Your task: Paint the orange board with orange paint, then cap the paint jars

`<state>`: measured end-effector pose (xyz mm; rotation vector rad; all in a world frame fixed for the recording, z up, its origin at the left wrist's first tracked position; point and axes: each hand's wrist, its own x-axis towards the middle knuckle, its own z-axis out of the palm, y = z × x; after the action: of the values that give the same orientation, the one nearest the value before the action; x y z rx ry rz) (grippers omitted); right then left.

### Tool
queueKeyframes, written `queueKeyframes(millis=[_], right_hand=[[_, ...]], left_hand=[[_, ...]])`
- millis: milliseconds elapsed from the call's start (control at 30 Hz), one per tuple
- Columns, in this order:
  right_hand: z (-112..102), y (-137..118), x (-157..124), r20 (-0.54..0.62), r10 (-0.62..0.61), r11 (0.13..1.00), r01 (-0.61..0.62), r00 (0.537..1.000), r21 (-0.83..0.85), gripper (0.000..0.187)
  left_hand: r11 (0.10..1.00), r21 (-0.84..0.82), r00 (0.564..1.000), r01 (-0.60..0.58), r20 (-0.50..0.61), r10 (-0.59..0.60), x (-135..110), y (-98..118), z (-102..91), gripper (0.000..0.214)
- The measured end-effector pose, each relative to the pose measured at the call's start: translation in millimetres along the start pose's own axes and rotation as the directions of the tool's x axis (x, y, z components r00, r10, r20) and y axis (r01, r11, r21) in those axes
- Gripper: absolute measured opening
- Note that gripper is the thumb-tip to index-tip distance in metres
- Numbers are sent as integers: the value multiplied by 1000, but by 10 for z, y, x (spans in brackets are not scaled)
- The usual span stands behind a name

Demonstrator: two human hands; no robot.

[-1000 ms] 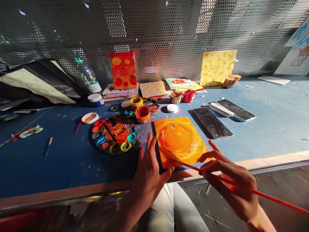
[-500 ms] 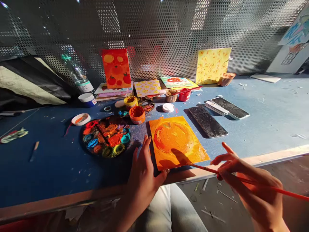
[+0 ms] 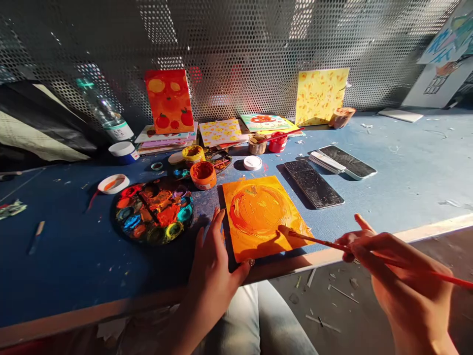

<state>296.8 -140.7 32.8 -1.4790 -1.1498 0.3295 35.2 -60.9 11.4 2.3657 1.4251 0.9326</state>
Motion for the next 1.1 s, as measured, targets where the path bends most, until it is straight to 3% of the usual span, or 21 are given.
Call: queueKeyframes(millis=[100,233,400,533,667,800,967,1100], right_hand=[[3,31,71,78,37,995,-44,996,91,14],[21,52,163,-48,9,993,-4,999,116,9],[1,78,213,-25,37,986,-32,999,163,11],[-2,103,269,-159,3,984,25,987,174,7],[42,139,329,-102,1,983,17,995,181,8],[101,163,372,-178,-48,991,69,983,114,6],[121,176,394,-128,4,984,19,992,175,7],[134,168,388,-219,-37,991,64,975,121,6]], left_hand=[[999,-16,999,30,24,-30,1,8,-3,91],[999,-29,999,43,24,-42,12,23,-7,90],[999,-21,998,46,38,-45,19,34,-10,88],[998,-26,998,50,48,-49,19,39,-21,91],[997,-48,996,58,74,-54,26,49,-40,87],[990,-89,992,108,69,-102,36,65,-38,86],[980,-132,986,149,96,-137,39,73,-39,86],[978,-141,985,154,99,-141,36,72,-49,85]])
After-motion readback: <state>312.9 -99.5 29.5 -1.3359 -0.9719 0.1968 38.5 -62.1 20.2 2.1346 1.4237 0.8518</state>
